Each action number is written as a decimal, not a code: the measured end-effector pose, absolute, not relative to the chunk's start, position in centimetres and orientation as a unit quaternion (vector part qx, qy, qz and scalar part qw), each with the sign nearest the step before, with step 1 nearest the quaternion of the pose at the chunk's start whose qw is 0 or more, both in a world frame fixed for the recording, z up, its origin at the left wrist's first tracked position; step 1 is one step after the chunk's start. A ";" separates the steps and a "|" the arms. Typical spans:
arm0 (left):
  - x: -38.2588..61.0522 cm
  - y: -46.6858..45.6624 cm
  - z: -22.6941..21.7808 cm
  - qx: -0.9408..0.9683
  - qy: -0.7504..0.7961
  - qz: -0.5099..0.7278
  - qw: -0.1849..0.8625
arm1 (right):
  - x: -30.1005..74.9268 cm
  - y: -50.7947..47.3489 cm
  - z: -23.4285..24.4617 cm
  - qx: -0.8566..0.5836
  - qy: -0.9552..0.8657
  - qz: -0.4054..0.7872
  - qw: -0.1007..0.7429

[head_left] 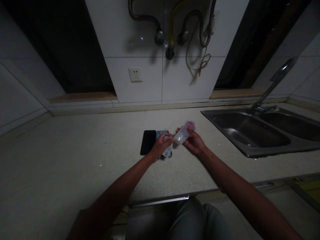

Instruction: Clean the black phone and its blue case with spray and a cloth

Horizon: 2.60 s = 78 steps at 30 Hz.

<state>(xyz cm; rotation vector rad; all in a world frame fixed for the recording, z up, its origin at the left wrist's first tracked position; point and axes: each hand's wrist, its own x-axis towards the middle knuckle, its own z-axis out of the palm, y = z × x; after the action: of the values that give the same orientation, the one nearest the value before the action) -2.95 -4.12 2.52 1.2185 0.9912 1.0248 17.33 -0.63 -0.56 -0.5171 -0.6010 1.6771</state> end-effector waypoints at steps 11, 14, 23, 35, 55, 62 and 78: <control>-1.8 -5.3 2.7 0.614 0.375 0.379 0.581 | 16.8 -2.1 0.2 -0.180 -0.362 0.697 0.592; -1.6 -5.8 2.8 0.615 0.381 0.376 0.579 | 17.0 -2.2 0.1 -0.174 -0.379 0.704 0.574; -1.1 -6.6 2.2 0.630 0.392 0.330 0.584 | 17.3 -2.7 -0.1 -0.181 -0.423 0.730 0.506; -1.1 -7.5 3.2 0.579 0.376 0.326 0.646 | 17.4 -2.9 0.4 -0.154 -0.419 0.740 0.504; -0.8 -8.0 2.7 0.643 0.314 0.303 0.629 | 17.6 -2.8 1.0 -0.148 -0.344 0.780 0.501; -0.7 -8.2 3.0 0.659 0.311 0.295 0.617 | 17.9 -2.6 1.0 -0.147 -0.331 0.795 0.487; -2.6 -5.4 2.9 0.635 0.414 0.398 0.517 | 18.2 -2.2 1.4 -0.165 -0.317 0.763 0.539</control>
<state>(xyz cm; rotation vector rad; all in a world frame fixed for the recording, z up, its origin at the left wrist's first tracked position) -2.62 -5.40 2.95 1.5234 0.9940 0.9567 18.24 -2.25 1.40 -0.3931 -0.7540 1.8135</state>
